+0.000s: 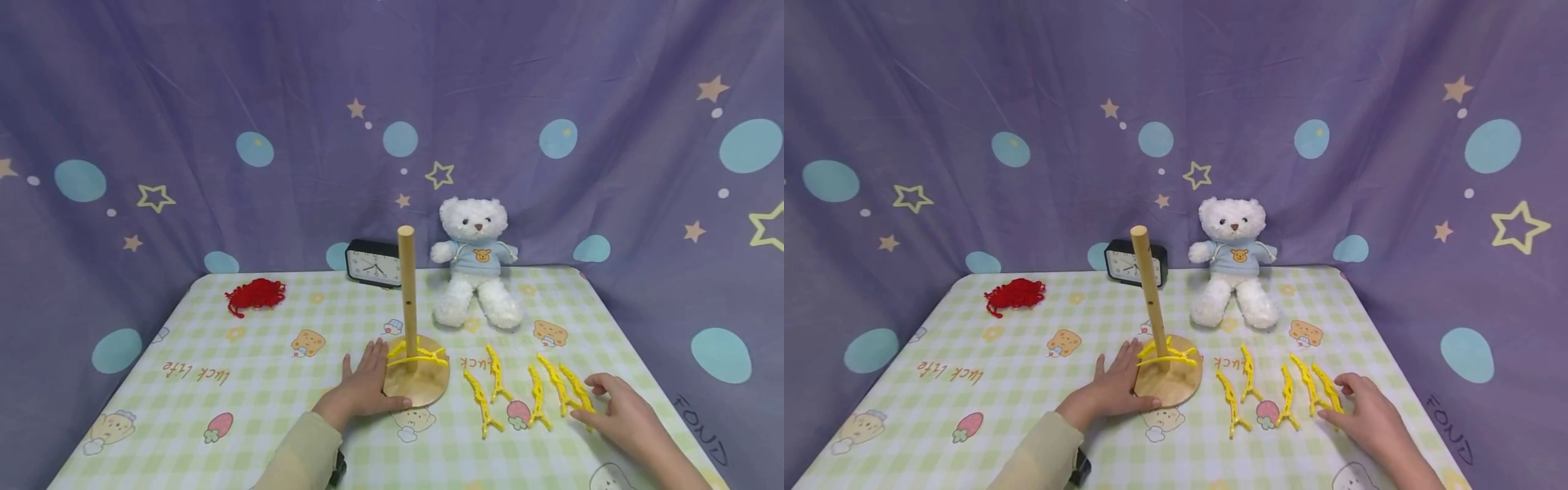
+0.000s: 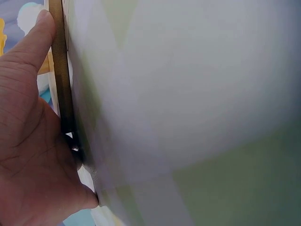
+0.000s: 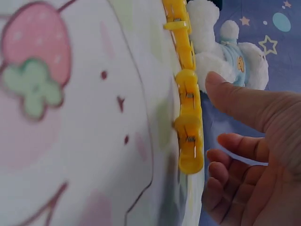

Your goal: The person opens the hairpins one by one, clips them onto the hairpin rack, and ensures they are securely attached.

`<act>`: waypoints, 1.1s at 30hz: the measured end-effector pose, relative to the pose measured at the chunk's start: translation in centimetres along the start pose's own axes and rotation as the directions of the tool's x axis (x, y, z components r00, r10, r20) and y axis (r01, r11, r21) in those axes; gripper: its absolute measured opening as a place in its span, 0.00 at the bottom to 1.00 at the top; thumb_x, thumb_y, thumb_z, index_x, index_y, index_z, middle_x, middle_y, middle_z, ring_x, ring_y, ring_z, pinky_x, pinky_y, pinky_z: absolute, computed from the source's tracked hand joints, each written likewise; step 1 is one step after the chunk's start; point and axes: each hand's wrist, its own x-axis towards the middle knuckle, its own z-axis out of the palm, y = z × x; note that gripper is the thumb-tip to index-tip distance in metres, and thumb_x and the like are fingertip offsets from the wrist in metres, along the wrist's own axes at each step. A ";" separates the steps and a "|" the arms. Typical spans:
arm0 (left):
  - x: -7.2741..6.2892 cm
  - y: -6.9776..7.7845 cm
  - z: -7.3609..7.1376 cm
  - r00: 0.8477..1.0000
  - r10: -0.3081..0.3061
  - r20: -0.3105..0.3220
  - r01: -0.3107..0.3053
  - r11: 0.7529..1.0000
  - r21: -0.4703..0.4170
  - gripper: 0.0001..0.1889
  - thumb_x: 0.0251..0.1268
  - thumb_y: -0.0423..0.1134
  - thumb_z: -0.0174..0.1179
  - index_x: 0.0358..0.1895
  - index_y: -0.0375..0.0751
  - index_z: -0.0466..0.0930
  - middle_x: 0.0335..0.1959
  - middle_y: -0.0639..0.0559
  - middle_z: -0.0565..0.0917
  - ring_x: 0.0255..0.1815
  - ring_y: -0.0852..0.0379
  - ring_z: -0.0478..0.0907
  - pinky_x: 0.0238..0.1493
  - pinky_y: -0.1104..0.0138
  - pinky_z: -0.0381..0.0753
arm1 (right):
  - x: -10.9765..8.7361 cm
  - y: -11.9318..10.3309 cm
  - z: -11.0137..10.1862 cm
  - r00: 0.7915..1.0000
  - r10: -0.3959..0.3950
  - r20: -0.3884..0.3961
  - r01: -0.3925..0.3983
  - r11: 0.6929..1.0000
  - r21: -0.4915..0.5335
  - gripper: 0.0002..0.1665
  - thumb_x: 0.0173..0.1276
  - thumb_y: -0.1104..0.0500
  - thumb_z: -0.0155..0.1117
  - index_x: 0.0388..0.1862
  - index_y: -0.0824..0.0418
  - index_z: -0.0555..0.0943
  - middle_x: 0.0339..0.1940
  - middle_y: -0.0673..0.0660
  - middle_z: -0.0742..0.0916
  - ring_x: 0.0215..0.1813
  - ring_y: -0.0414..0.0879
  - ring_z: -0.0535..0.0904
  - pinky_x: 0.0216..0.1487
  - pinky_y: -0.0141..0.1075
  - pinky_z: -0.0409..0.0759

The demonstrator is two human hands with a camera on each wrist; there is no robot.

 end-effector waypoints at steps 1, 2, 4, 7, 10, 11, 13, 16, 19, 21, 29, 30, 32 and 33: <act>0.0 0.0 0.0 1.000 0.003 -0.002 -0.003 1.000 -0.001 0.63 0.51 0.75 0.59 0.79 0.37 0.38 0.80 0.41 0.38 0.79 0.44 0.34 0.70 0.37 0.30 | 0.0 0.2 0.0 1.000 0.012 0.011 -0.012 1.000 -0.006 0.43 0.48 0.42 0.79 0.53 0.70 0.75 0.41 0.59 0.81 0.29 0.46 0.70 0.29 0.39 0.70; 0.0 0.0 0.0 1.000 0.003 -0.002 -0.003 1.000 0.000 0.63 0.51 0.75 0.59 0.79 0.37 0.38 0.80 0.42 0.38 0.79 0.45 0.33 0.70 0.37 0.30 | 0.0 0.4 -0.1 0.999 0.023 0.022 -0.023 1.000 -0.010 0.44 0.47 0.41 0.79 0.52 0.70 0.75 0.41 0.59 0.82 0.30 0.46 0.71 0.30 0.41 0.72; -0.1 0.0 0.0 1.000 0.003 -0.002 -0.003 1.000 0.003 0.63 0.51 0.74 0.59 0.79 0.37 0.38 0.80 0.42 0.38 0.79 0.45 0.34 0.70 0.37 0.30 | 0.0 0.7 -0.1 0.997 0.055 0.053 -0.054 0.998 -0.014 0.45 0.45 0.39 0.80 0.50 0.70 0.74 0.40 0.60 0.82 0.33 0.49 0.74 0.34 0.44 0.75; -0.1 0.1 -0.1 1.000 0.006 -0.001 -0.006 1.000 -0.003 0.63 0.52 0.74 0.59 0.79 0.37 0.38 0.80 0.41 0.38 0.79 0.44 0.34 0.70 0.37 0.30 | 0.1 1.0 0.0 0.986 0.122 0.118 -0.121 0.993 -0.015 0.49 0.42 0.35 0.79 0.48 0.70 0.73 0.38 0.59 0.81 0.37 0.52 0.75 0.38 0.48 0.75; -0.1 0.1 -0.1 1.000 0.005 0.003 -0.005 1.000 -0.009 0.62 0.52 0.73 0.59 0.79 0.37 0.38 0.80 0.41 0.38 0.79 0.44 0.34 0.70 0.37 0.29 | 0.1 1.2 0.0 0.969 0.170 0.177 -0.169 0.985 -0.020 0.52 0.41 0.32 0.78 0.48 0.71 0.72 0.36 0.59 0.79 0.37 0.52 0.73 0.39 0.48 0.74; -0.1 0.1 -0.1 1.000 0.006 0.007 -0.006 1.000 -0.011 0.62 0.52 0.73 0.59 0.78 0.36 0.38 0.80 0.41 0.38 0.79 0.44 0.34 0.70 0.37 0.29 | 0.1 1.3 0.0 0.967 0.174 0.187 -0.172 0.985 -0.024 0.51 0.41 0.32 0.78 0.47 0.71 0.72 0.36 0.59 0.79 0.37 0.51 0.73 0.38 0.48 0.74; -0.1 0.1 -0.2 1.000 0.006 0.006 -0.006 1.000 -0.017 0.62 0.52 0.73 0.60 0.78 0.36 0.39 0.80 0.40 0.38 0.79 0.43 0.34 0.69 0.36 0.29 | 0.1 1.4 0.0 0.964 0.171 0.204 -0.168 0.985 -0.031 0.51 0.42 0.32 0.78 0.47 0.71 0.72 0.36 0.58 0.79 0.37 0.51 0.73 0.39 0.48 0.75; -0.1 0.1 -0.2 1.000 0.005 0.005 -0.005 1.000 -0.016 0.62 0.52 0.73 0.60 0.78 0.37 0.39 0.80 0.40 0.38 0.79 0.43 0.34 0.69 0.37 0.29 | 0.1 1.5 0.0 0.964 0.152 0.218 -0.146 0.988 -0.043 0.47 0.43 0.33 0.77 0.44 0.69 0.73 0.36 0.57 0.79 0.38 0.51 0.74 0.40 0.49 0.75; -0.1 0.1 -0.1 1.000 0.005 -0.003 -0.006 1.000 -0.015 0.63 0.52 0.73 0.60 0.79 0.37 0.39 0.80 0.41 0.39 0.79 0.44 0.34 0.70 0.37 0.29 | 0.1 1.5 0.0 0.965 0.137 0.223 -0.128 0.990 -0.057 0.40 0.45 0.35 0.78 0.39 0.65 0.74 0.33 0.55 0.78 0.35 0.49 0.72 0.36 0.45 0.73; 0.0 -0.1 0.1 1.000 0.004 0.000 -0.004 1.000 -0.014 0.63 0.52 0.74 0.59 0.79 0.37 0.38 0.80 0.41 0.38 0.79 0.45 0.33 0.70 0.37 0.28 | 0.2 1.5 0.0 0.968 0.124 0.219 -0.113 0.992 -0.064 0.36 0.46 0.36 0.78 0.34 0.63 0.73 0.29 0.53 0.75 0.32 0.47 0.69 0.33 0.41 0.68; 0.4 -0.5 0.6 1.000 0.001 -0.009 -0.001 1.000 -0.014 0.64 0.51 0.75 0.58 0.79 0.37 0.37 0.80 0.43 0.37 0.79 0.47 0.32 0.70 0.38 0.26 | 0.3 1.4 -0.1 0.982 0.094 0.164 -0.081 0.993 -0.083 0.31 0.50 0.39 0.77 0.32 0.61 0.73 0.26 0.52 0.73 0.29 0.46 0.66 0.30 0.40 0.64; 0.4 -0.5 0.6 1.000 0.001 -0.009 -0.001 1.000 -0.010 0.64 0.51 0.75 0.58 0.79 0.38 0.37 0.80 0.43 0.36 0.79 0.47 0.32 0.70 0.38 0.27 | 0.4 1.3 -0.2 0.985 0.089 0.149 -0.077 0.994 -0.081 0.30 0.51 0.40 0.76 0.33 0.62 0.74 0.26 0.52 0.73 0.29 0.46 0.66 0.30 0.40 0.65; 0.2 -0.3 0.3 1.000 0.000 -0.005 0.000 1.000 -0.009 0.63 0.52 0.74 0.59 0.79 0.37 0.38 0.80 0.42 0.37 0.79 0.46 0.33 0.70 0.38 0.28 | 0.4 1.2 -0.3 0.989 0.082 0.120 -0.074 0.995 -0.070 0.30 0.53 0.42 0.76 0.36 0.63 0.75 0.27 0.52 0.76 0.29 0.45 0.68 0.30 0.40 0.68; 0.1 -0.2 0.2 1.000 -0.001 -0.002 0.000 1.000 -0.008 0.62 0.52 0.73 0.59 0.79 0.36 0.38 0.80 0.42 0.38 0.79 0.45 0.34 0.70 0.38 0.28 | 0.4 1.1 -0.4 0.991 0.079 0.104 -0.073 0.995 -0.062 0.30 0.53 0.42 0.76 0.38 0.64 0.76 0.28 0.52 0.77 0.29 0.45 0.69 0.29 0.40 0.68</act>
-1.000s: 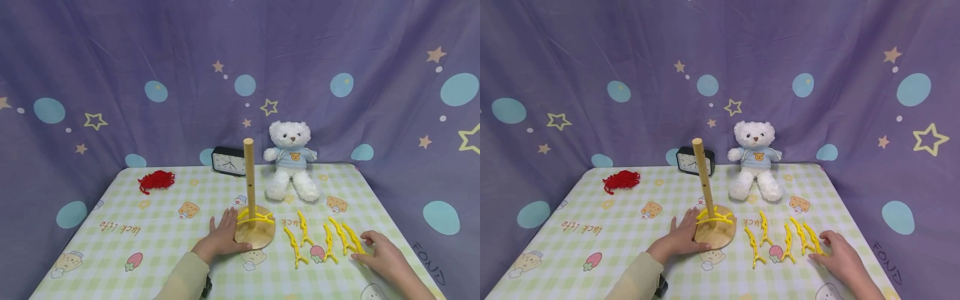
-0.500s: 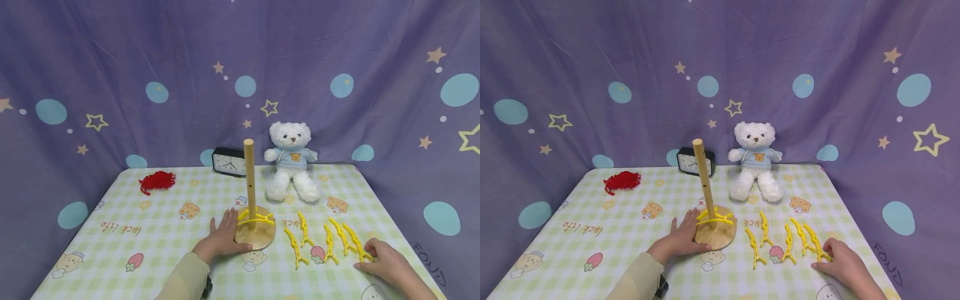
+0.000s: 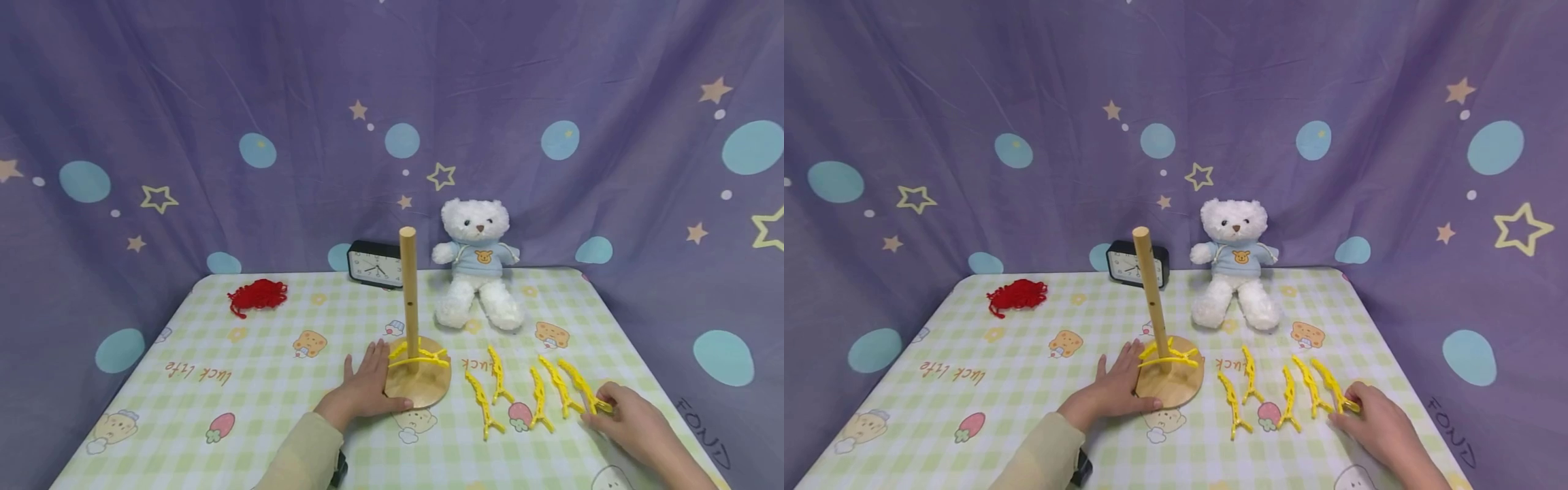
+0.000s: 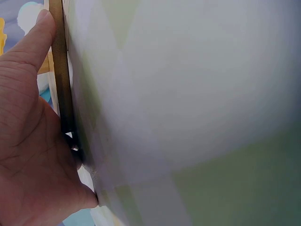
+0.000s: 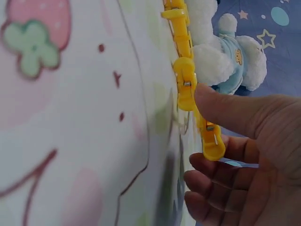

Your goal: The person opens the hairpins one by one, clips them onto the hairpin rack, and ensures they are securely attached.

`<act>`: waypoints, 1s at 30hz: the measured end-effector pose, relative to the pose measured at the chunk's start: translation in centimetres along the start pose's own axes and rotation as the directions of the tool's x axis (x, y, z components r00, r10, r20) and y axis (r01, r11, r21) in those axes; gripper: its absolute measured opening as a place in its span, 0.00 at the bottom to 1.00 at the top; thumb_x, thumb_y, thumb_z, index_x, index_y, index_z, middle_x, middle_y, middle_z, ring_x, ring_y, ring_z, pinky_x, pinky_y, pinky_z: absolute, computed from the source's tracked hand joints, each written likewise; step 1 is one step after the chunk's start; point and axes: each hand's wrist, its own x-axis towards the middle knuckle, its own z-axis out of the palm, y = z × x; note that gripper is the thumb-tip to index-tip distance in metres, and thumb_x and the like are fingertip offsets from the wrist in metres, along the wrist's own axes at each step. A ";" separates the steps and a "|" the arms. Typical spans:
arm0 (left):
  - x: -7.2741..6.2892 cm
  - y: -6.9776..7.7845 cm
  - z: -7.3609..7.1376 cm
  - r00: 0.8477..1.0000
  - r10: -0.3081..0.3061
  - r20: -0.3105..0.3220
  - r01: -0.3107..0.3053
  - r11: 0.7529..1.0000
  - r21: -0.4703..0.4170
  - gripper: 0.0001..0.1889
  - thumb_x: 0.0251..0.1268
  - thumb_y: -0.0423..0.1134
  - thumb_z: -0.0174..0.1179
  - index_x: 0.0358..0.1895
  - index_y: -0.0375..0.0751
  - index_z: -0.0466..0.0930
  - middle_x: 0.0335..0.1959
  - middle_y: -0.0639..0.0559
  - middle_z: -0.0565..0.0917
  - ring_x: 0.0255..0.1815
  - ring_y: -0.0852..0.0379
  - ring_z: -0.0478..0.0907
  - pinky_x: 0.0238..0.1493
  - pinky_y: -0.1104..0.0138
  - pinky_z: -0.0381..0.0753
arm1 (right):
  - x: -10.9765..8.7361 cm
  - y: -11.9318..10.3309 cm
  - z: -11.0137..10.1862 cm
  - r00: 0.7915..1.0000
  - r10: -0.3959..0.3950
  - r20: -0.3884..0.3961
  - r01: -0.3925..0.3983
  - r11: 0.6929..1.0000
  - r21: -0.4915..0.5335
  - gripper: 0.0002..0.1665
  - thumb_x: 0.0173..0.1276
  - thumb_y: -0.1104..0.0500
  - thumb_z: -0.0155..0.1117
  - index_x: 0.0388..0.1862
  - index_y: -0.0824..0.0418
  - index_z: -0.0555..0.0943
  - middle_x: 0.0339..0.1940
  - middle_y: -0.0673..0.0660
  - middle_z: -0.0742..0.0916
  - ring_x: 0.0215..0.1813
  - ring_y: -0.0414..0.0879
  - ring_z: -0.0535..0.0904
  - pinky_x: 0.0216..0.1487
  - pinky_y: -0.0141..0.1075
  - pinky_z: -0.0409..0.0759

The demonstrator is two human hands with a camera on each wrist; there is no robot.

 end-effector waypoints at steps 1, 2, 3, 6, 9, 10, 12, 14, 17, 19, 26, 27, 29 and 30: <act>-0.1 0.1 -0.1 1.000 0.003 0.001 -0.003 1.000 -0.001 0.62 0.53 0.73 0.59 0.78 0.36 0.38 0.80 0.41 0.38 0.79 0.44 0.34 0.70 0.37 0.28 | 0.0 -0.1 -0.1 1.000 -0.006 -0.015 0.006 1.000 0.007 0.31 0.54 0.42 0.75 0.40 0.65 0.76 0.30 0.54 0.79 0.29 0.45 0.72 0.29 0.40 0.71; -0.1 0.1 -0.1 1.000 0.003 0.001 -0.003 1.000 -0.001 0.62 0.53 0.73 0.59 0.78 0.36 0.38 0.80 0.41 0.38 0.79 0.44 0.34 0.70 0.37 0.28 | 0.0 -0.2 -0.3 1.000 -0.012 -0.029 0.012 1.000 0.014 0.32 0.54 0.42 0.75 0.42 0.66 0.76 0.33 0.55 0.81 0.31 0.46 0.74 0.30 0.41 0.73; -0.1 0.1 -0.1 1.000 0.001 0.001 -0.001 1.000 -0.001 0.62 0.53 0.73 0.60 0.78 0.36 0.38 0.80 0.41 0.38 0.79 0.44 0.34 0.70 0.37 0.28 | 0.0 -0.4 -0.4 0.999 -0.018 -0.045 0.019 1.000 0.018 0.33 0.55 0.42 0.75 0.45 0.67 0.76 0.36 0.57 0.83 0.32 0.46 0.76 0.31 0.43 0.75; -0.2 0.1 -0.1 1.000 -0.002 0.002 0.002 1.000 -0.005 0.62 0.53 0.73 0.60 0.79 0.37 0.38 0.80 0.42 0.38 0.79 0.44 0.34 0.70 0.37 0.28 | -0.1 -0.9 -0.6 0.992 -0.062 -0.111 0.066 0.997 0.040 0.32 0.57 0.44 0.74 0.47 0.67 0.76 0.43 0.63 0.84 0.37 0.51 0.80 0.34 0.48 0.78; -0.2 0.2 -0.1 1.000 -0.005 -0.001 0.005 1.000 -0.008 0.62 0.52 0.73 0.60 0.79 0.37 0.38 0.80 0.42 0.38 0.79 0.45 0.34 0.70 0.37 0.29 | -0.2 -1.7 -0.6 0.981 -0.107 -0.163 0.119 0.991 0.066 0.30 0.59 0.46 0.73 0.49 0.66 0.76 0.46 0.65 0.84 0.40 0.54 0.81 0.37 0.51 0.79; -0.2 0.2 -0.1 1.000 -0.004 -0.002 0.003 1.000 -0.011 0.62 0.52 0.73 0.60 0.78 0.37 0.38 0.80 0.41 0.39 0.79 0.45 0.34 0.70 0.37 0.29 | -0.2 -2.0 -0.6 0.978 -0.117 -0.173 0.132 0.988 0.078 0.30 0.59 0.47 0.73 0.50 0.66 0.76 0.46 0.65 0.84 0.40 0.55 0.81 0.37 0.51 0.79; -0.1 0.1 -0.1 1.000 -0.005 0.001 0.005 1.000 -0.005 0.63 0.52 0.74 0.59 0.79 0.37 0.38 0.80 0.42 0.38 0.79 0.45 0.34 0.70 0.38 0.28 | -0.2 -2.7 -0.5 0.974 -0.130 -0.188 0.152 0.983 0.106 0.28 0.60 0.48 0.73 0.51 0.64 0.76 0.46 0.64 0.84 0.38 0.53 0.82 0.36 0.48 0.80; -0.1 0.1 -0.1 1.000 -0.001 -0.002 0.001 1.000 -0.010 0.62 0.52 0.73 0.59 0.79 0.37 0.38 0.80 0.42 0.39 0.79 0.45 0.34 0.70 0.37 0.28 | 0.0 -3.4 -0.3 0.967 -0.150 -0.206 0.180 0.975 0.132 0.28 0.61 0.48 0.72 0.52 0.63 0.76 0.46 0.63 0.85 0.37 0.50 0.81 0.34 0.45 0.80; -0.1 0.1 -0.1 1.000 0.004 0.000 -0.004 1.000 -0.011 0.62 0.52 0.73 0.60 0.78 0.36 0.38 0.80 0.41 0.38 0.79 0.44 0.34 0.70 0.37 0.28 | 0.2 -4.7 0.0 0.953 -0.187 -0.240 0.229 0.960 0.161 0.25 0.62 0.50 0.72 0.53 0.59 0.76 0.45 0.60 0.85 0.29 0.44 0.78 0.29 0.37 0.76; -0.2 0.1 -0.1 1.000 0.007 -0.004 -0.007 1.000 -0.017 0.62 0.53 0.72 0.60 0.78 0.35 0.39 0.80 0.40 0.39 0.79 0.43 0.35 0.69 0.37 0.28 | 0.4 -5.5 0.2 0.941 -0.213 -0.263 0.264 0.949 0.174 0.23 0.64 0.52 0.71 0.54 0.58 0.76 0.45 0.59 0.85 0.23 0.42 0.74 0.25 0.34 0.73; -0.1 0.1 0.0 1.000 -0.003 -0.001 0.003 1.000 -0.009 0.63 0.51 0.74 0.59 0.79 0.38 0.38 0.80 0.43 0.38 0.79 0.45 0.34 0.70 0.38 0.28 | 1.4 -8.3 0.9 0.915 -0.293 -0.279 0.357 0.909 0.216 0.20 0.67 0.58 0.67 0.58 0.54 0.76 0.43 0.55 0.83 0.17 0.38 0.67 0.19 0.33 0.70; -0.1 0.1 0.0 1.000 -0.001 -0.002 0.001 1.000 -0.013 0.63 0.51 0.74 0.59 0.79 0.38 0.38 0.80 0.42 0.38 0.79 0.45 0.34 0.70 0.38 0.28 | 1.5 -8.7 1.0 0.910 -0.306 -0.280 0.370 0.904 0.215 0.20 0.68 0.58 0.66 0.58 0.53 0.76 0.40 0.54 0.83 0.16 0.38 0.66 0.19 0.33 0.69; 0.0 -0.1 0.1 1.000 -0.003 0.003 0.003 1.000 -0.009 0.63 0.51 0.75 0.59 0.79 0.39 0.37 0.80 0.43 0.37 0.79 0.46 0.33 0.70 0.38 0.27 | 1.7 -9.5 1.2 0.900 -0.332 -0.284 0.396 0.894 0.211 0.21 0.69 0.58 0.65 0.60 0.53 0.76 0.35 0.51 0.81 0.15 0.37 0.65 0.18 0.33 0.68; 0.1 -0.2 0.2 1.000 -0.002 0.002 0.002 1.000 -0.009 0.63 0.51 0.75 0.59 0.79 0.39 0.37 0.80 0.43 0.37 0.79 0.46 0.32 0.70 0.38 0.27 | 1.8 -9.9 1.3 0.893 -0.345 -0.287 0.409 0.890 0.202 0.21 0.69 0.58 0.65 0.60 0.53 0.76 0.32 0.50 0.79 0.15 0.37 0.64 0.18 0.33 0.68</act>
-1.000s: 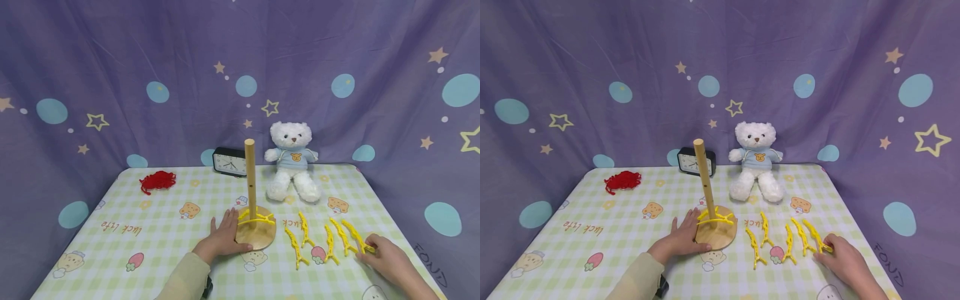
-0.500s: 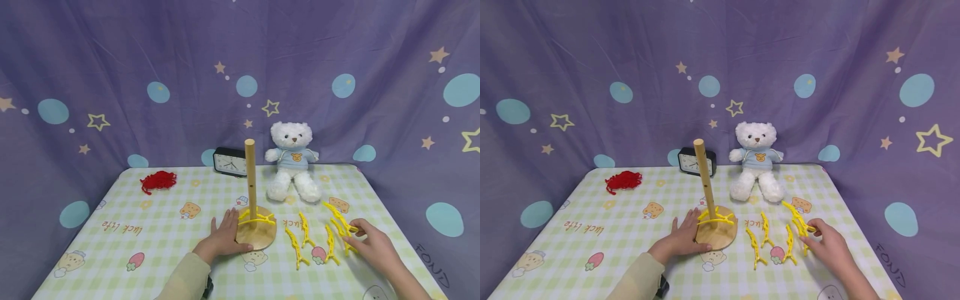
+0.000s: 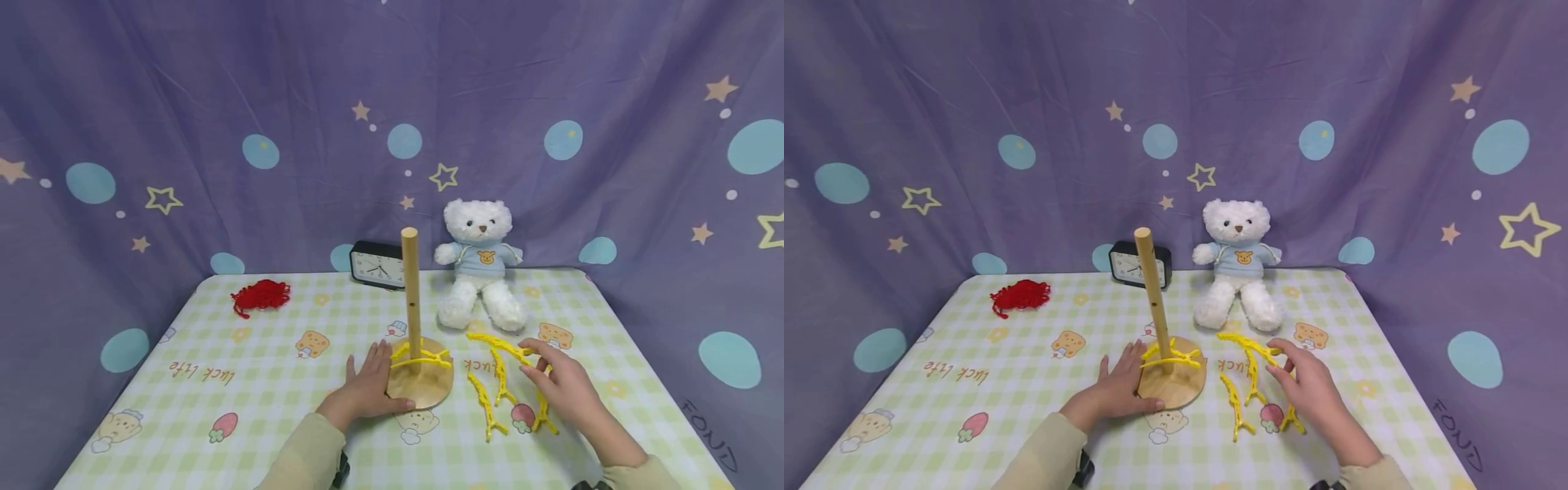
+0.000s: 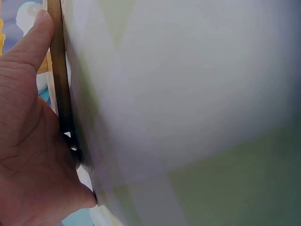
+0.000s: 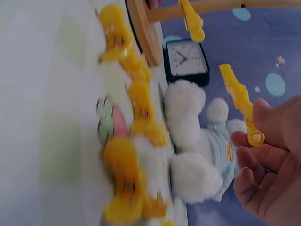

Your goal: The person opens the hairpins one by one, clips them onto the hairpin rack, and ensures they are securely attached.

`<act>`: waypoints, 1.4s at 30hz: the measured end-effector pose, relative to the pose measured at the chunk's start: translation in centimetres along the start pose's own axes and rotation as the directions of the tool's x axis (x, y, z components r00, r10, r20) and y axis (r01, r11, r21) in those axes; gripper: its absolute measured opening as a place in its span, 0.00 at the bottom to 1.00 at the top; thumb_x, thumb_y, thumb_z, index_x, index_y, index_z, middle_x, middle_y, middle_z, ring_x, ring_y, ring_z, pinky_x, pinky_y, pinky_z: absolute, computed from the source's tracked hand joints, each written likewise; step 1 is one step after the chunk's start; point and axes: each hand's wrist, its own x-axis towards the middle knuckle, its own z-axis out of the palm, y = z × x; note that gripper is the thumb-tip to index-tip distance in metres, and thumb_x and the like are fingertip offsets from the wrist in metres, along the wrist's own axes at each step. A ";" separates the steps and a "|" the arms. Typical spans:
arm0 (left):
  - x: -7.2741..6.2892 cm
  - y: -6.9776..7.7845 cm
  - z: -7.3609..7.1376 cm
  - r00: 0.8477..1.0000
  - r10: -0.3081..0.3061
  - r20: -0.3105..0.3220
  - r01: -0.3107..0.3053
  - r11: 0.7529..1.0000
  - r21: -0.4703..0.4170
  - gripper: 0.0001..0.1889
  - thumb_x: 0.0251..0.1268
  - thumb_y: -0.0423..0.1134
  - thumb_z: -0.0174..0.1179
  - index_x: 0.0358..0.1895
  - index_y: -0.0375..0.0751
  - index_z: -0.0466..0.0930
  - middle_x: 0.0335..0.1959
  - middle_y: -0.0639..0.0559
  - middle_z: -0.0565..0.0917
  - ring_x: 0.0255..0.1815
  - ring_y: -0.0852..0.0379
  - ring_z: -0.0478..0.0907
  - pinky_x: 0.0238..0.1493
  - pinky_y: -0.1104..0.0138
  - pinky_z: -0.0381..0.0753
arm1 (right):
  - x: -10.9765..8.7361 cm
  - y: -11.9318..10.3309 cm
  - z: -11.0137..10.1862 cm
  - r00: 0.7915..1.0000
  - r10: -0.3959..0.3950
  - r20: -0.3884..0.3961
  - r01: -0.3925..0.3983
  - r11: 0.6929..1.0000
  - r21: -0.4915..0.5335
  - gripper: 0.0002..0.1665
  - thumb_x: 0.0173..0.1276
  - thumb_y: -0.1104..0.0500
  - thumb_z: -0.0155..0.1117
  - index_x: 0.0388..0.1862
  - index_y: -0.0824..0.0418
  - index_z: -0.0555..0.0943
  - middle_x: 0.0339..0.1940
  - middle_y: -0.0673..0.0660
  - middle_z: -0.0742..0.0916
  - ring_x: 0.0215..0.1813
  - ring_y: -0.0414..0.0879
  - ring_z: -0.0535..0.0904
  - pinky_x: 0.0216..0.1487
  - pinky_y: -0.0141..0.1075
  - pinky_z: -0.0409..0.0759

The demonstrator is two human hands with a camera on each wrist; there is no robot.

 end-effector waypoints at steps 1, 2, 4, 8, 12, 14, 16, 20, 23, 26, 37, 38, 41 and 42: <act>0.1 -0.1 0.1 1.000 0.003 -0.004 -0.003 1.000 -0.001 0.63 0.50 0.75 0.59 0.79 0.38 0.37 0.80 0.43 0.37 0.79 0.46 0.32 0.70 0.38 0.26 | 0.2 -0.3 0.2 1.000 -0.015 0.001 0.015 1.000 -0.004 0.21 0.69 0.58 0.64 0.61 0.52 0.76 0.30 0.49 0.78 0.16 0.37 0.63 0.19 0.33 0.67; 0.1 -0.2 0.2 1.000 0.004 -0.005 -0.004 1.000 -0.001 0.64 0.50 0.76 0.58 0.79 0.38 0.37 0.80 0.43 0.36 0.79 0.46 0.32 0.70 0.38 0.26 | 0.4 -0.6 0.4 1.000 -0.027 0.001 0.027 1.000 -0.010 0.21 0.69 0.58 0.64 0.61 0.52 0.76 0.29 0.48 0.76 0.16 0.37 0.62 0.19 0.33 0.66; 0.2 -0.3 0.4 1.000 0.005 -0.005 -0.005 1.000 0.002 0.64 0.50 0.76 0.57 0.79 0.39 0.36 0.80 0.44 0.35 0.79 0.47 0.31 0.70 0.39 0.25 | 0.7 -1.1 0.8 0.999 -0.054 -0.004 0.054 0.998 -0.025 0.22 0.69 0.59 0.64 0.61 0.51 0.76 0.29 0.47 0.76 0.19 0.37 0.63 0.21 0.32 0.65; 0.1 -0.3 0.4 1.000 0.011 -0.018 -0.011 1.000 -0.012 0.64 0.49 0.76 0.58 0.79 0.39 0.37 0.80 0.44 0.36 0.79 0.47 0.31 0.70 0.39 0.24 | 1.2 -2.0 1.7 0.995 -0.097 -0.024 0.095 0.994 -0.049 0.22 0.68 0.63 0.65 0.60 0.50 0.77 0.33 0.46 0.78 0.22 0.37 0.62 0.24 0.32 0.64; -0.1 -0.1 0.1 1.000 0.011 -0.012 -0.011 1.000 -0.011 0.64 0.50 0.76 0.58 0.79 0.38 0.36 0.80 0.43 0.36 0.79 0.46 0.31 0.70 0.39 0.24 | 1.8 -2.7 2.7 0.994 -0.099 -0.045 0.097 0.994 -0.044 0.20 0.68 0.64 0.64 0.57 0.51 0.79 0.40 0.49 0.83 0.19 0.35 0.61 0.23 0.32 0.64; -0.2 0.0 0.0 1.000 0.007 -0.005 -0.007 1.000 0.000 0.63 0.51 0.75 0.58 0.79 0.38 0.36 0.80 0.43 0.36 0.79 0.46 0.32 0.70 0.39 0.25 | 2.1 -3.0 3.1 0.994 -0.092 -0.059 0.090 0.995 -0.037 0.19 0.68 0.64 0.64 0.56 0.50 0.80 0.43 0.50 0.85 0.17 0.35 0.60 0.22 0.32 0.65; -0.2 0.1 -0.2 1.000 0.004 0.000 -0.004 1.000 -0.003 0.63 0.52 0.74 0.58 0.79 0.38 0.37 0.80 0.43 0.36 0.79 0.46 0.32 0.70 0.39 0.26 | 2.4 -3.4 3.6 0.993 -0.092 -0.073 0.090 0.996 -0.022 0.18 0.68 0.64 0.64 0.54 0.50 0.80 0.44 0.51 0.86 0.16 0.35 0.59 0.21 0.32 0.65; -0.3 0.2 -0.4 1.000 0.000 0.002 0.000 1.000 -0.001 0.62 0.52 0.74 0.58 0.79 0.38 0.37 0.80 0.43 0.37 0.79 0.45 0.33 0.70 0.38 0.27 | 3.0 -4.3 4.6 0.990 -0.107 -0.088 0.107 0.994 -0.002 0.17 0.66 0.63 0.66 0.52 0.48 0.82 0.37 0.49 0.87 0.15 0.35 0.58 0.20 0.32 0.64; -0.3 0.2 -0.4 1.000 -0.002 0.006 0.002 1.000 0.005 0.62 0.52 0.74 0.57 0.79 0.38 0.37 0.80 0.43 0.37 0.79 0.46 0.33 0.70 0.38 0.28 | 3.4 -4.8 5.4 0.989 -0.116 -0.087 0.117 0.993 0.005 0.17 0.66 0.63 0.67 0.52 0.49 0.83 0.31 0.48 0.86 0.15 0.35 0.58 0.21 0.32 0.65; -0.3 0.2 -0.3 1.000 0.000 0.004 0.000 1.000 0.004 0.62 0.52 0.75 0.57 0.79 0.38 0.37 0.80 0.42 0.37 0.79 0.45 0.33 0.70 0.37 0.28 | 3.8 -5.3 6.2 0.986 -0.134 -0.094 0.136 0.991 0.008 0.16 0.66 0.63 0.66 0.51 0.49 0.84 0.35 0.47 0.87 0.16 0.34 0.58 0.21 0.31 0.65; -0.4 0.4 -0.4 1.000 0.011 0.003 -0.011 1.000 0.000 0.61 0.54 0.73 0.59 0.78 0.36 0.39 0.79 0.41 0.38 0.79 0.44 0.33 0.69 0.37 0.28 | 4.9 -6.7 8.6 0.961 -0.243 -0.132 0.240 0.970 -0.040 0.16 0.61 0.64 0.71 0.48 0.51 0.85 0.38 0.47 0.89 0.23 0.36 0.74 0.30 0.34 0.77; -0.5 0.4 -0.5 1.000 0.011 -0.001 -0.011 1.000 0.003 0.61 0.54 0.73 0.59 0.78 0.35 0.40 0.79 0.40 0.38 0.79 0.44 0.34 0.69 0.37 0.29 | 4.9 -6.9 8.7 0.965 -0.234 -0.118 0.231 0.972 -0.038 0.16 0.62 0.63 0.70 0.48 0.51 0.85 0.33 0.46 0.88 0.22 0.36 0.73 0.29 0.34 0.76; -0.6 0.6 -0.5 1.000 0.008 -0.002 -0.008 1.000 0.012 0.61 0.54 0.73 0.58 0.78 0.34 0.42 0.79 0.40 0.38 0.79 0.44 0.34 0.69 0.36 0.29 | 5.0 -7.3 8.6 0.978 -0.201 -0.057 0.200 0.979 -0.034 0.15 0.64 0.62 0.68 0.50 0.51 0.85 0.21 0.43 0.81 0.17 0.35 0.64 0.25 0.32 0.70; -0.6 0.6 -0.5 1.000 0.008 -0.002 -0.008 1.000 0.012 0.60 0.54 0.73 0.58 0.78 0.34 0.43 0.79 0.40 0.38 0.79 0.44 0.34 0.69 0.36 0.29 | 5.0 -7.4 8.6 0.981 -0.189 -0.036 0.188 0.982 -0.031 0.15 0.65 0.61 0.68 0.51 0.52 0.84 0.18 0.42 0.78 0.17 0.35 0.61 0.24 0.32 0.68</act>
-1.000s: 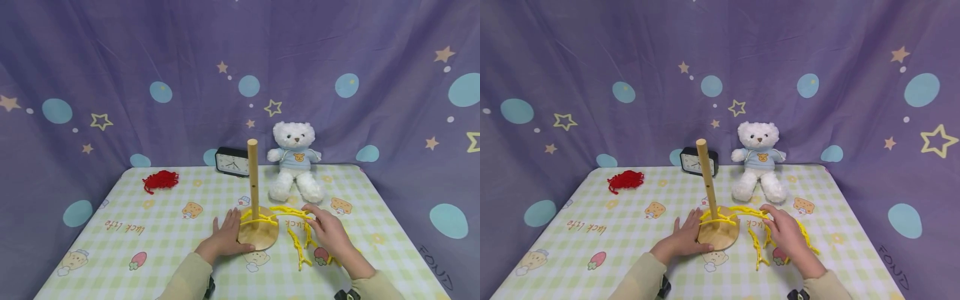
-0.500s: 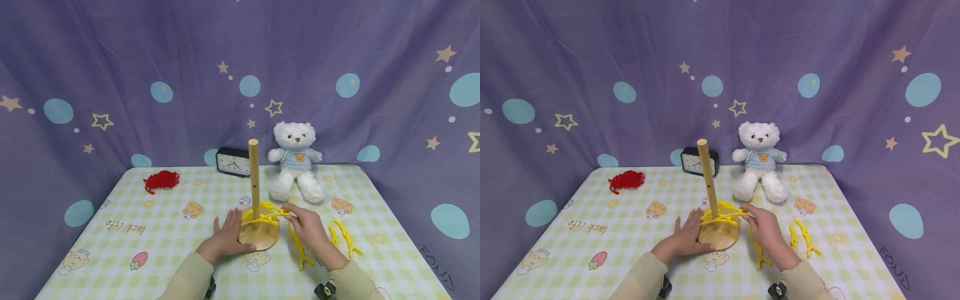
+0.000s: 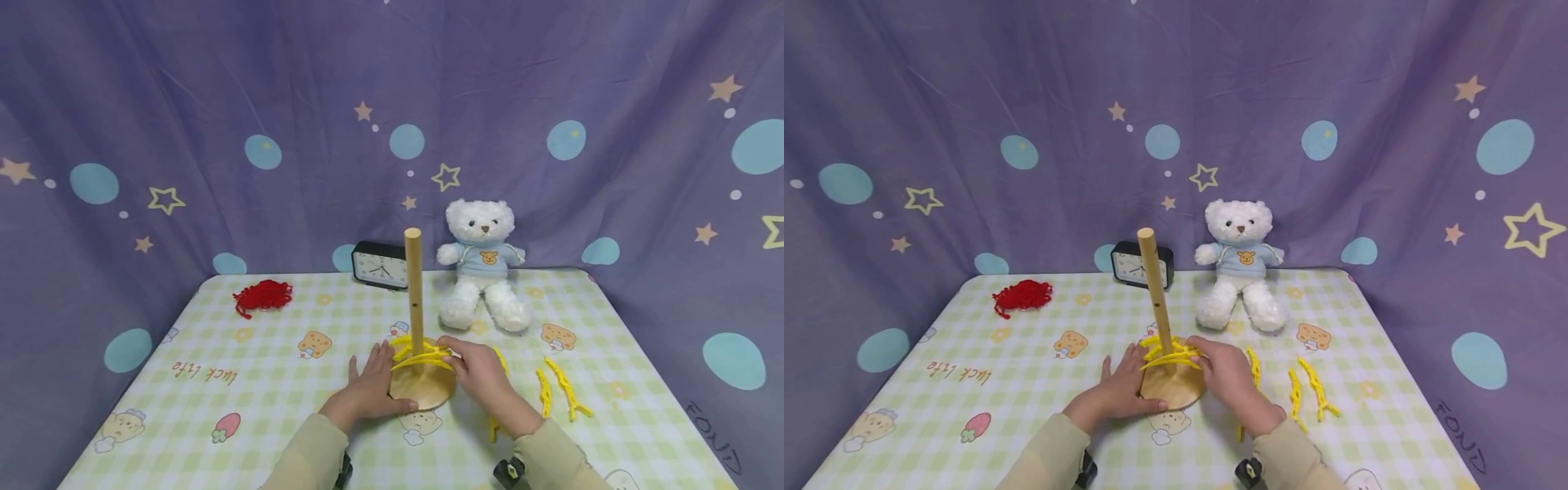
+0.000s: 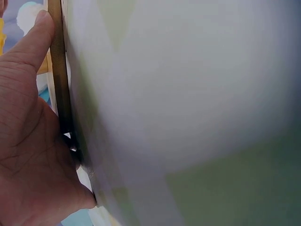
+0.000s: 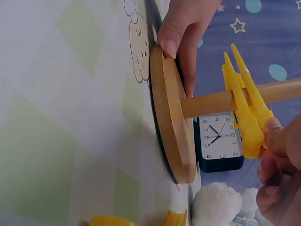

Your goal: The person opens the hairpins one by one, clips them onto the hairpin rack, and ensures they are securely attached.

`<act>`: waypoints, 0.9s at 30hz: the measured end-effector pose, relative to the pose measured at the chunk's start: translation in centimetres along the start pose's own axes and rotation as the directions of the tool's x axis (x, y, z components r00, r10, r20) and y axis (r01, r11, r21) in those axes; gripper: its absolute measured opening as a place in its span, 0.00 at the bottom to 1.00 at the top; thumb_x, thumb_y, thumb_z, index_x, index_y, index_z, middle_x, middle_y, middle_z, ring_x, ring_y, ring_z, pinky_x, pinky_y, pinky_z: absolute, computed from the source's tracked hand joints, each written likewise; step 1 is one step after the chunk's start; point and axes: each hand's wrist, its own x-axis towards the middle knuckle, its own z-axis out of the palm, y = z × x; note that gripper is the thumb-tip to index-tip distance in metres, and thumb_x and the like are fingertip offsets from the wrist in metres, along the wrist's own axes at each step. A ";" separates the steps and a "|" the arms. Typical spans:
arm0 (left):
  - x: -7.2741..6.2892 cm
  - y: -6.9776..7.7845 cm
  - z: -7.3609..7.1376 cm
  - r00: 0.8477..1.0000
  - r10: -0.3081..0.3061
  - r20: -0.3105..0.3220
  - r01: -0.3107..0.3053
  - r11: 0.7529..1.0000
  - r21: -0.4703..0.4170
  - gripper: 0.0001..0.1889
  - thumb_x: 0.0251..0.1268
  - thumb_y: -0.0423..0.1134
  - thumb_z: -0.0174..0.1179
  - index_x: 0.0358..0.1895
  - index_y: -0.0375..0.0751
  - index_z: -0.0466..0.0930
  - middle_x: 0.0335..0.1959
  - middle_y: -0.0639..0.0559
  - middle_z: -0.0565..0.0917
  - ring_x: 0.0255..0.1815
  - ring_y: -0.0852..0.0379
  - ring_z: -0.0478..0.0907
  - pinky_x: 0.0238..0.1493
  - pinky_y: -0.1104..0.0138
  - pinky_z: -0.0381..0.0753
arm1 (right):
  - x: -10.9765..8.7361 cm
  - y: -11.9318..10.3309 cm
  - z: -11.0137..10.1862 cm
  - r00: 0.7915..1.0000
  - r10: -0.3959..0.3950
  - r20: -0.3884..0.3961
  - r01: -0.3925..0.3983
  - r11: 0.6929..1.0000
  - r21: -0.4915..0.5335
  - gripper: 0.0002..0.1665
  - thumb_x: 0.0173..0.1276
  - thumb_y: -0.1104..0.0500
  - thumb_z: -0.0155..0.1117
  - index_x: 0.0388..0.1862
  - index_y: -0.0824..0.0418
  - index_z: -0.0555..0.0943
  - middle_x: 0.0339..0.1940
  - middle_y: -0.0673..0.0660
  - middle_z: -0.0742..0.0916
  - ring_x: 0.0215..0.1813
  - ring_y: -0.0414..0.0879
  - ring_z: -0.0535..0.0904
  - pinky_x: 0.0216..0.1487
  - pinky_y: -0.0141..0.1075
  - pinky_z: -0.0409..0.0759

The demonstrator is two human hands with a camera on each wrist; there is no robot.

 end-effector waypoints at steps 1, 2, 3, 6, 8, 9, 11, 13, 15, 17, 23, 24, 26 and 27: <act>0.0 0.0 0.0 1.000 0.000 -0.001 0.000 1.000 0.000 0.60 0.54 0.73 0.58 0.78 0.34 0.43 0.79 0.40 0.38 0.79 0.44 0.34 0.69 0.36 0.29 | 0.0 -0.1 -0.1 1.000 0.010 0.020 -0.010 1.000 0.000 0.15 0.65 0.61 0.68 0.51 0.52 0.84 0.17 0.41 0.76 0.17 0.34 0.61 0.24 0.32 0.67; 0.0 0.0 0.0 1.000 0.001 -0.002 -0.001 1.000 0.000 0.60 0.54 0.73 0.58 0.78 0.34 0.44 0.79 0.40 0.38 0.79 0.44 0.34 0.69 0.36 0.29 | 0.0 -0.2 -0.2 0.999 0.021 0.039 -0.021 1.000 0.003 0.16 0.66 0.61 0.67 0.52 0.52 0.83 0.15 0.42 0.74 0.17 0.34 0.61 0.24 0.32 0.67; 0.0 0.1 0.0 1.000 0.001 -0.004 -0.001 1.000 -0.001 0.60 0.54 0.73 0.58 0.78 0.34 0.43 0.79 0.40 0.38 0.79 0.44 0.34 0.69 0.36 0.29 | 0.0 -0.2 -0.3 0.998 0.032 0.058 -0.033 0.999 0.013 0.17 0.66 0.62 0.67 0.53 0.53 0.83 0.17 0.43 0.75 0.17 0.34 0.62 0.23 0.32 0.67; 0.0 0.1 0.0 1.000 0.005 -0.012 -0.005 1.000 0.001 0.61 0.54 0.73 0.58 0.78 0.34 0.41 0.79 0.40 0.39 0.79 0.44 0.34 0.69 0.36 0.30 | -0.2 -0.2 -0.6 0.992 0.059 0.113 -0.065 0.997 0.047 0.21 0.66 0.62 0.67 0.59 0.54 0.80 0.26 0.46 0.83 0.19 0.34 0.66 0.23 0.31 0.69; -0.1 0.1 0.0 1.000 0.007 -0.017 -0.007 1.000 0.003 0.61 0.54 0.72 0.59 0.78 0.34 0.40 0.79 0.39 0.39 0.79 0.43 0.35 0.69 0.35 0.30 | -0.5 -0.1 -0.9 0.984 0.075 0.162 -0.088 0.994 0.072 0.26 0.67 0.60 0.67 0.64 0.54 0.77 0.31 0.49 0.84 0.22 0.34 0.70 0.25 0.32 0.71; -0.1 0.1 -0.1 1.000 0.007 -0.017 -0.006 1.000 0.004 0.61 0.54 0.72 0.59 0.78 0.34 0.40 0.79 0.39 0.39 0.79 0.43 0.35 0.69 0.35 0.30 | -0.6 0.0 -1.0 0.979 0.086 0.185 -0.102 0.991 0.083 0.29 0.67 0.59 0.67 0.67 0.54 0.74 0.34 0.49 0.85 0.24 0.34 0.72 0.26 0.32 0.72; -0.1 0.1 -0.1 1.000 0.005 -0.014 -0.005 1.000 0.003 0.61 0.54 0.72 0.59 0.78 0.34 0.40 0.79 0.39 0.39 0.79 0.43 0.35 0.69 0.35 0.30 | -0.9 0.1 -1.4 0.969 0.114 0.219 -0.138 0.986 0.098 0.33 0.67 0.55 0.67 0.71 0.52 0.70 0.37 0.48 0.84 0.28 0.34 0.73 0.29 0.33 0.73; -0.1 0.1 -0.2 1.000 0.005 -0.009 -0.005 1.000 0.000 0.61 0.54 0.72 0.59 0.78 0.34 0.39 0.79 0.39 0.39 0.79 0.43 0.35 0.69 0.36 0.30 | -1.3 0.4 -1.9 0.961 0.144 0.235 -0.171 0.980 0.101 0.36 0.67 0.52 0.67 0.73 0.50 0.67 0.33 0.46 0.82 0.29 0.35 0.74 0.29 0.34 0.73; 0.0 0.1 -0.1 1.000 0.001 0.000 -0.001 1.000 -0.001 0.61 0.54 0.73 0.58 0.78 0.35 0.38 0.79 0.40 0.38 0.79 0.44 0.34 0.70 0.37 0.29 | -1.7 0.7 -2.3 0.961 0.166 0.221 -0.190 0.978 0.091 0.35 0.67 0.52 0.67 0.72 0.49 0.69 0.37 0.47 0.82 0.30 0.36 0.75 0.29 0.34 0.73; 0.1 -0.1 0.0 1.000 0.004 0.000 -0.004 1.000 -0.007 0.62 0.53 0.73 0.59 0.78 0.35 0.38 0.79 0.40 0.38 0.79 0.44 0.33 0.70 0.37 0.28 | -2.2 1.2 -2.7 0.966 0.174 0.191 -0.191 0.979 0.070 0.33 0.66 0.53 0.68 0.70 0.50 0.71 0.43 0.50 0.84 0.32 0.38 0.76 0.28 0.34 0.72; 0.8 -0.9 0.8 1.000 -0.003 0.000 0.003 1.000 0.006 0.64 0.50 0.77 0.55 0.79 0.38 0.36 0.80 0.43 0.34 0.79 0.47 0.30 0.69 0.39 0.24 | -3.6 3.0 -4.4 0.965 0.227 0.128 -0.230 0.973 0.011 0.27 0.65 0.55 0.69 0.63 0.53 0.77 0.54 0.55 0.82 0.28 0.40 0.74 0.27 0.34 0.71; 0.9 -1.1 1.0 1.000 -0.007 0.002 0.007 1.000 0.009 0.65 0.50 0.78 0.55 0.79 0.39 0.35 0.80 0.44 0.33 0.79 0.48 0.29 0.69 0.39 0.24 | -3.9 3.3 -4.8 0.964 0.237 0.122 -0.240 0.971 0.008 0.27 0.65 0.56 0.69 0.63 0.54 0.77 0.55 0.55 0.82 0.28 0.41 0.74 0.27 0.34 0.71; 1.1 -1.2 1.2 1.000 -0.005 -0.001 0.005 1.000 0.004 0.65 0.49 0.78 0.55 0.79 0.39 0.35 0.80 0.44 0.33 0.79 0.48 0.29 0.69 0.39 0.23 | -4.4 4.0 -5.5 0.960 0.256 0.113 -0.257 0.966 0.001 0.27 0.65 0.57 0.69 0.63 0.54 0.77 0.54 0.56 0.82 0.29 0.42 0.74 0.27 0.35 0.71; 1.1 -1.2 1.2 1.000 -0.005 0.001 0.005 1.000 0.005 0.65 0.50 0.78 0.55 0.79 0.39 0.35 0.80 0.44 0.33 0.79 0.48 0.29 0.69 0.39 0.23 | -4.7 4.4 -5.8 0.959 0.260 0.108 -0.262 0.965 -0.004 0.27 0.65 0.57 0.69 0.63 0.55 0.77 0.55 0.56 0.82 0.32 0.43 0.76 0.28 0.35 0.71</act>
